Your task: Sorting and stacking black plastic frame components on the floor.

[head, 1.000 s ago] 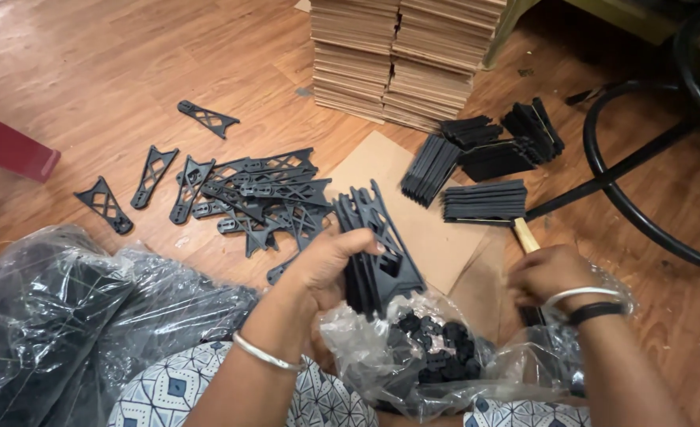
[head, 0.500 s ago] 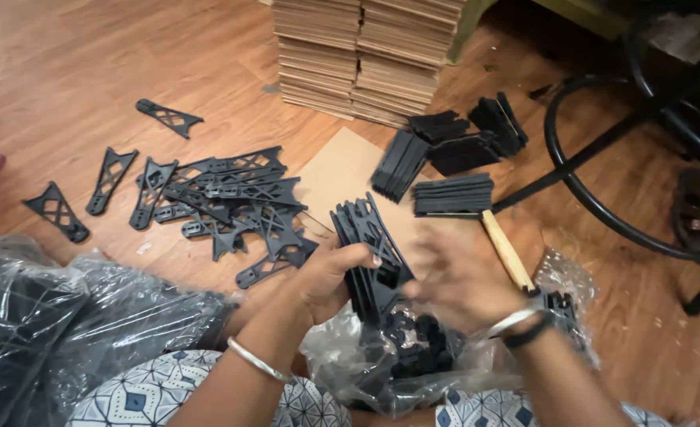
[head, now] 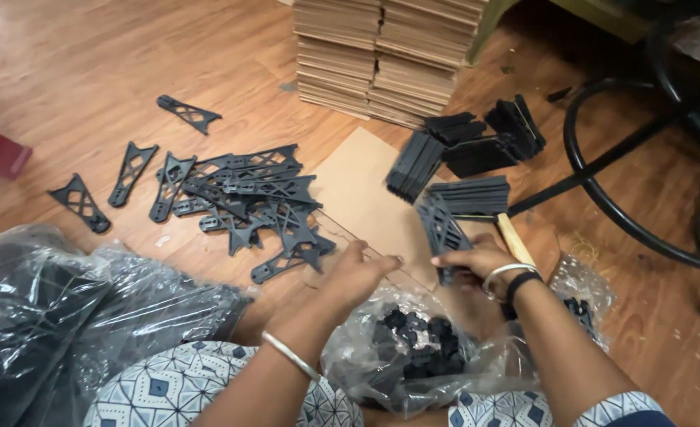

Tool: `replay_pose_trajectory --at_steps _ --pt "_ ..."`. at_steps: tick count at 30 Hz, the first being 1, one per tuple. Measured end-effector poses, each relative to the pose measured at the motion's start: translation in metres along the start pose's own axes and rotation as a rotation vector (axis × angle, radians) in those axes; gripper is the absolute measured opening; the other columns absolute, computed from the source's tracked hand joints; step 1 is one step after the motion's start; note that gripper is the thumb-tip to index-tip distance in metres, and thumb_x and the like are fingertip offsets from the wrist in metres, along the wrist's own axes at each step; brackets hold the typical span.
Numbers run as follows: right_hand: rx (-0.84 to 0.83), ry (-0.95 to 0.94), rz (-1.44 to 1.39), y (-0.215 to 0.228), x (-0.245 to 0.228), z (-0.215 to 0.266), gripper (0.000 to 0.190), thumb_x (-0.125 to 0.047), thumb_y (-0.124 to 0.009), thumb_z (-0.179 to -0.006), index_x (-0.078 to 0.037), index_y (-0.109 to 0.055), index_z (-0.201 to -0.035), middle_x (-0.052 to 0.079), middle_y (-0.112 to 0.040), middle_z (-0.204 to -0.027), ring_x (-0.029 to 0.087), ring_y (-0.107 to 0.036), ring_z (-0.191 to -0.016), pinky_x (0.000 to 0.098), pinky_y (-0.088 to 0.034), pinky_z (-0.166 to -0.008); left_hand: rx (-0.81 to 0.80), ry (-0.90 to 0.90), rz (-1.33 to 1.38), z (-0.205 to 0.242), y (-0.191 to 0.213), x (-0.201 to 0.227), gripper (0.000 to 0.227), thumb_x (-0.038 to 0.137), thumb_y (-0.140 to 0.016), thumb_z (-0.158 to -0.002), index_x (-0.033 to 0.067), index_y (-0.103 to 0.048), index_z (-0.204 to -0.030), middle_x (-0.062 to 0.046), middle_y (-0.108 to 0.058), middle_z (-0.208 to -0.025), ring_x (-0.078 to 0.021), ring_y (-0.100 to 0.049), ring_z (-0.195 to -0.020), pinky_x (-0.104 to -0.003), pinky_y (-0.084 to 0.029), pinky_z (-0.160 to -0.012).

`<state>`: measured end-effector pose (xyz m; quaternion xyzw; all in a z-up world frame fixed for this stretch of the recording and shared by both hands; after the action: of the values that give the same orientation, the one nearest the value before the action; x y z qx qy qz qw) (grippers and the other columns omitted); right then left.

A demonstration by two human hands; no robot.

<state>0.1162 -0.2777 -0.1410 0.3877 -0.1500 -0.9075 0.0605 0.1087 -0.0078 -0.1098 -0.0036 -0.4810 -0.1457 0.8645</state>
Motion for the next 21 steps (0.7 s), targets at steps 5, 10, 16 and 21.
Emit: replay_pose_trajectory --at_steps 5,10,16,21 --pt "-0.103 -0.034 0.161 -0.014 0.031 -0.036 0.057 -0.03 -0.092 -0.065 0.004 -0.071 -0.105 0.01 -0.072 -0.083 0.02 -0.065 -0.065 0.032 -0.051 -0.055 0.023 -0.041 -0.06 0.001 0.005 0.003 0.099 0.045 -0.08 -0.071 -0.0075 -0.042 -0.146 -0.028 -0.059 -0.136 -0.0329 -0.063 -0.124 -0.038 -0.051 -0.102" --pt "-0.018 0.044 0.072 -0.018 0.025 -0.035 0.061 -0.027 -0.092 -0.062 -0.005 -0.062 -0.111 0.008 -0.074 -0.097 0.019 -0.071 -0.081 0.0343 -0.052 -0.064 0.036 -0.041 -0.131 0.001 0.008 0.004 0.091 0.045 -0.079 -0.07 -0.0052 -0.051 -0.14 -0.025 -0.065 -0.131 -0.0311 -0.067 -0.119 -0.037 -0.052 -0.099" --pt "0.138 0.233 0.283 0.003 -0.002 -0.021 0.069 -0.038 -0.096 -0.06 0.003 -0.072 -0.11 0.014 -0.078 -0.1 0.022 -0.073 -0.089 0.0323 -0.056 -0.082 0.01 -0.059 -0.229 0.0 0.005 0.005 0.086 0.048 -0.08 -0.07 -0.0038 -0.058 -0.135 -0.026 -0.064 -0.131 -0.0322 -0.064 -0.122 -0.037 -0.05 -0.103" --pt "0.531 0.526 0.714 0.016 -0.056 0.034 0.048 -0.028 -0.087 -0.066 -0.004 -0.076 -0.106 0.02 -0.076 -0.092 0.035 -0.073 -0.088 0.042 -0.057 -0.084 0.004 -0.096 -0.214 -0.005 0.003 0.004 0.086 0.051 -0.077 -0.072 -0.0043 -0.058 -0.134 -0.027 -0.065 -0.13 -0.0334 -0.066 -0.122 -0.038 -0.05 -0.104"
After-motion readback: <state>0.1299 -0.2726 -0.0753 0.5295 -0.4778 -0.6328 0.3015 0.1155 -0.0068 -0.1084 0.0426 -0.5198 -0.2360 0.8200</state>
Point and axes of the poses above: each hand's wrist, its own z-axis away from the middle knuckle, its own y-axis out of the back of the hand, x = y × z, the point moved 10 cm from there along -z, towards the middle knuckle
